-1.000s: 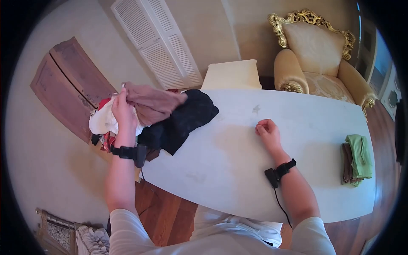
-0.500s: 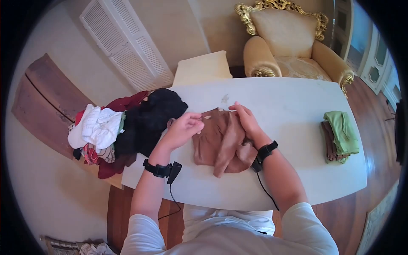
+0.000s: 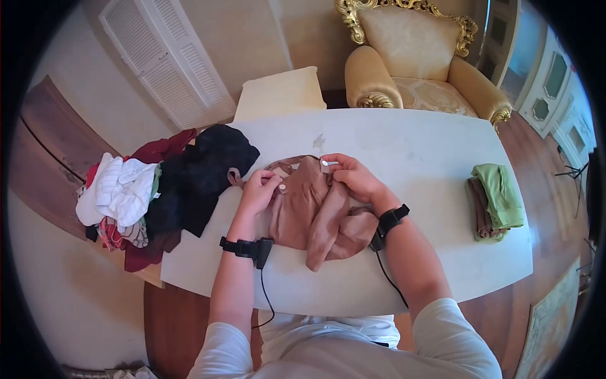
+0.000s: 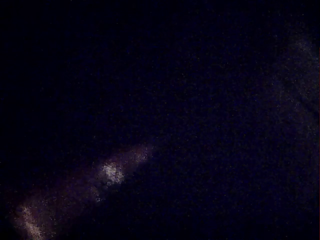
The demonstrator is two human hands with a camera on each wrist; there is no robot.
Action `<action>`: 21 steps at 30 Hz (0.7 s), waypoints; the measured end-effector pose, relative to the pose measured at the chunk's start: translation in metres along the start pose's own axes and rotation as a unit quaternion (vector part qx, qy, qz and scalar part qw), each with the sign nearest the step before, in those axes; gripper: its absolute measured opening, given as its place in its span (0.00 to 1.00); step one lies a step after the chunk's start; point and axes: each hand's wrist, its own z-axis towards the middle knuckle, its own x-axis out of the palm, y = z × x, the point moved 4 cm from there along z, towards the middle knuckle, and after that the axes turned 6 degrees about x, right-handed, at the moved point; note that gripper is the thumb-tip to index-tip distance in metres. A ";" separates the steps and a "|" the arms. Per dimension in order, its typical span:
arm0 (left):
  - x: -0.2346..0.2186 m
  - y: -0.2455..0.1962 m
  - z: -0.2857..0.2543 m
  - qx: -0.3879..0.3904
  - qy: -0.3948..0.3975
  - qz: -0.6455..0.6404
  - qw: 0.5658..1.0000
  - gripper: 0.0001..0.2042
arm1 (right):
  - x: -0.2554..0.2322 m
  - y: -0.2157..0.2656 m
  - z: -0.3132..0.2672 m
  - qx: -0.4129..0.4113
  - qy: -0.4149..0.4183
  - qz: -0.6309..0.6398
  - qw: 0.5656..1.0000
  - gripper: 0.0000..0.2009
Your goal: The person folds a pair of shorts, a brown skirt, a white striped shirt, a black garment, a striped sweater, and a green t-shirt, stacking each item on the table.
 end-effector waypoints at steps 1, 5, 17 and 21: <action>-0.001 0.001 0.000 -0.026 0.018 -0.031 0.999 0.16 | 0.000 0.000 0.000 -0.002 0.006 0.007 1.000 0.27; -0.003 0.005 -0.001 -0.086 0.076 -0.117 0.987 0.12 | -0.001 0.003 -0.001 -0.006 0.047 0.029 0.998 0.32; 0.008 -0.027 -0.025 0.060 0.175 -0.224 0.957 0.23 | 0.012 0.029 -0.010 0.010 0.024 -0.094 0.995 0.26; 0.011 -0.045 -0.029 0.106 0.154 -0.280 0.942 0.23 | 0.031 0.069 -0.032 -0.017 0.007 -0.241 0.970 0.21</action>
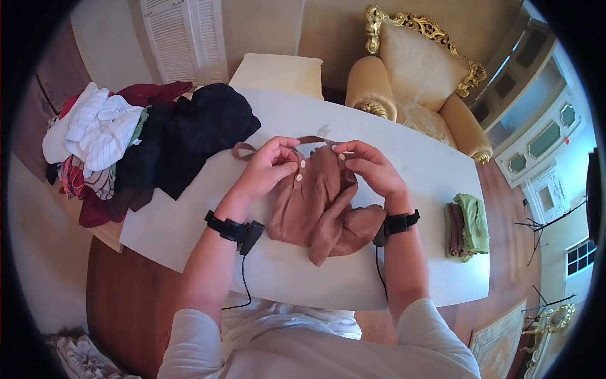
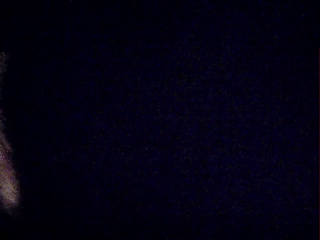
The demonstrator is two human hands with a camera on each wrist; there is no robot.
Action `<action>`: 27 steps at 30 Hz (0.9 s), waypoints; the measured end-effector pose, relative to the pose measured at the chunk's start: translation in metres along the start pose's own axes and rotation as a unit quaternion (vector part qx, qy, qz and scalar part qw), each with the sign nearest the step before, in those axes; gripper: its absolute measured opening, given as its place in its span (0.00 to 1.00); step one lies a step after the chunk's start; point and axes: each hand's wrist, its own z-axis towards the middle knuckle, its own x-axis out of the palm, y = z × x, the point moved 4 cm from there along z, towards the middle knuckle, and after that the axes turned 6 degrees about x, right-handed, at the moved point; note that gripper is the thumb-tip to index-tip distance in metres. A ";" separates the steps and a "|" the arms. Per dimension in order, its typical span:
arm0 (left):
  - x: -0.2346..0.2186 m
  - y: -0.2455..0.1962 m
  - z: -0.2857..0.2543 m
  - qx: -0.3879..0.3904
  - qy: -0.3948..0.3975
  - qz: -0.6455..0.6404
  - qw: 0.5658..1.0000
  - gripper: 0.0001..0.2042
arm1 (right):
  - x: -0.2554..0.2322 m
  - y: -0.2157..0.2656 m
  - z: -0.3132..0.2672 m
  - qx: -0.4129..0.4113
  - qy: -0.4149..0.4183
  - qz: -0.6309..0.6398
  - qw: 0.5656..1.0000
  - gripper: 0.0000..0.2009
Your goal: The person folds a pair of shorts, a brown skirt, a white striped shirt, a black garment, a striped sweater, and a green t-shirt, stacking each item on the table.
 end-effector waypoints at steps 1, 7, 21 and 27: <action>0.004 -0.002 0.000 0.017 -0.002 0.012 1.000 0.23 | 0.001 0.011 -0.006 -0.006 0.000 -0.016 1.000 0.22; 0.021 -0.020 -0.006 0.013 0.037 -0.034 0.999 0.25 | 0.030 0.045 -0.026 0.003 -0.017 -0.270 0.963 0.33; 0.008 -0.002 -0.011 -0.082 0.118 0.077 0.987 0.28 | 0.023 0.002 -0.007 -0.028 -0.019 -0.371 0.928 0.24; 0.005 -0.006 -0.017 -0.099 0.148 0.146 0.973 0.32 | -0.003 0.034 -0.028 -0.042 -0.076 -0.297 0.951 0.13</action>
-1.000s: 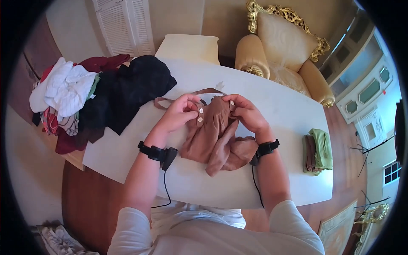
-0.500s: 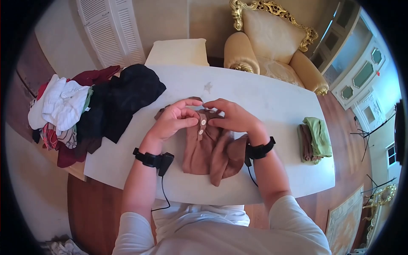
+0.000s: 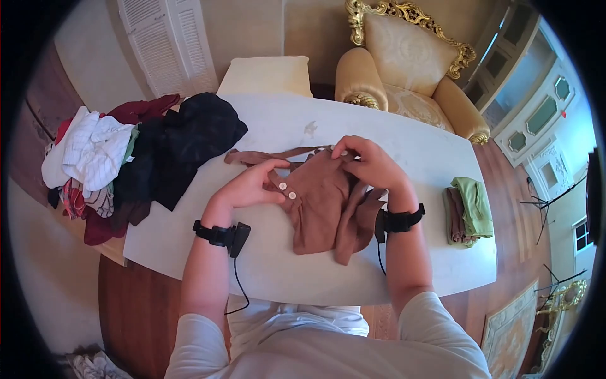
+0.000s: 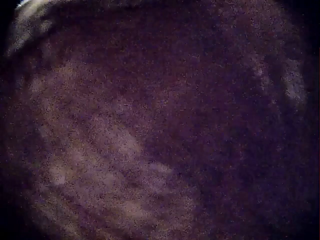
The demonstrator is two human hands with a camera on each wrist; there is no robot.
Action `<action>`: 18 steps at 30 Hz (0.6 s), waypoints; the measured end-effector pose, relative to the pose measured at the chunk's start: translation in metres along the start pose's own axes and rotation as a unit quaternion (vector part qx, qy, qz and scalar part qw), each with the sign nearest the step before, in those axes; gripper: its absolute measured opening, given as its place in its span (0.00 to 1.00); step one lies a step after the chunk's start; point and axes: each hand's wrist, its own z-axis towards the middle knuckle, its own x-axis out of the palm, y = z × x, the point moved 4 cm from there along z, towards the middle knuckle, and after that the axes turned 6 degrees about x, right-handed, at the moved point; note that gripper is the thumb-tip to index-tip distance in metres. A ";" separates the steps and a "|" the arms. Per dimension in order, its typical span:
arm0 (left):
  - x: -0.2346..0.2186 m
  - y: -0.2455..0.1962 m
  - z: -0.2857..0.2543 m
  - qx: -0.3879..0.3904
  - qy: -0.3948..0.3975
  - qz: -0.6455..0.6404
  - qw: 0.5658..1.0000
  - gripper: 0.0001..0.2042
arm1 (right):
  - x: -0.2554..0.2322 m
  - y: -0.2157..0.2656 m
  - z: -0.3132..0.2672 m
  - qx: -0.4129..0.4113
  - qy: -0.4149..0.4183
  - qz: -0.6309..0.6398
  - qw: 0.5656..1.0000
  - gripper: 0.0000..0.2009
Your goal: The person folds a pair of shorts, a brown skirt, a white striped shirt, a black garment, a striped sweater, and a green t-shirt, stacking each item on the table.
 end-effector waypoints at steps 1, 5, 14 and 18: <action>-0.003 0.001 0.002 0.004 -0.023 0.027 0.999 0.31 | -0.006 0.004 -0.003 -0.004 -0.013 -0.007 1.000 0.11; -0.009 0.005 0.009 0.064 -0.111 -0.004 0.992 0.27 | -0.014 0.016 -0.015 -0.001 0.026 0.070 0.997 0.05; 0.010 -0.012 0.012 0.124 -0.065 -0.119 0.983 0.22 | 0.026 0.028 -0.001 -0.029 0.026 0.049 0.998 0.17; 0.011 -0.017 0.009 0.136 -0.054 -0.153 0.977 0.23 | 0.043 0.046 -0.004 -0.020 0.043 0.085 0.995 0.27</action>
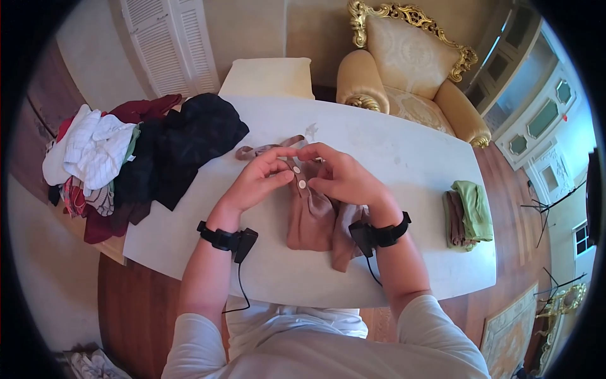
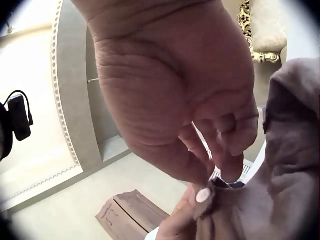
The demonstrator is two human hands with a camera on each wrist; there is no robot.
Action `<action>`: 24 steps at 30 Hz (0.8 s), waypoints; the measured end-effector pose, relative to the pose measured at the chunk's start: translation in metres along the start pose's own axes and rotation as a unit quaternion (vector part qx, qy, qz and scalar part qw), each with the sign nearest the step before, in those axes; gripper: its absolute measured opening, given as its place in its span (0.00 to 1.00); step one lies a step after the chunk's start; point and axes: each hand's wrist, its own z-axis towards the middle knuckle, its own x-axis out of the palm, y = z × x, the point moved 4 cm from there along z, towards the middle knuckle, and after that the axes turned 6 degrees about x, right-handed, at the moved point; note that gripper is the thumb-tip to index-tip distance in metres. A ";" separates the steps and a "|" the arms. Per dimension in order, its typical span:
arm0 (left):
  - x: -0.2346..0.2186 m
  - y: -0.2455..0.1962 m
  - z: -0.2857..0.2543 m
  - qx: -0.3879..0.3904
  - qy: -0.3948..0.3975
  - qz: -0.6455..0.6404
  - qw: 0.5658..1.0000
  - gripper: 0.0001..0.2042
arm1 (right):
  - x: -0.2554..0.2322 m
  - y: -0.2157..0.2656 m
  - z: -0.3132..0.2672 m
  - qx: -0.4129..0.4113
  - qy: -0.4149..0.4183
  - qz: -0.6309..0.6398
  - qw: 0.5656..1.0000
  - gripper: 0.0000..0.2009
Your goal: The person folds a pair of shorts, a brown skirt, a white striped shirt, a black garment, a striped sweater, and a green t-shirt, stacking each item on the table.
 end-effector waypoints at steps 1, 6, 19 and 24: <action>0.001 -0.003 0.000 0.004 -0.004 -0.011 1.000 0.23 | 0.000 -0.001 0.001 -0.002 0.004 -0.001 1.000 0.29; 0.000 -0.016 -0.001 -0.001 0.000 -0.038 0.999 0.24 | 0.005 -0.022 0.005 0.005 -0.002 -0.045 0.999 0.37; 0.003 -0.018 -0.006 -0.047 0.030 -0.036 0.998 0.25 | -0.015 -0.008 -0.005 -0.030 -0.042 -0.228 0.972 0.15; -0.003 -0.011 -0.005 -0.085 0.011 0.002 0.996 0.24 | -0.025 0.018 -0.014 -0.039 -0.118 -0.202 0.972 0.11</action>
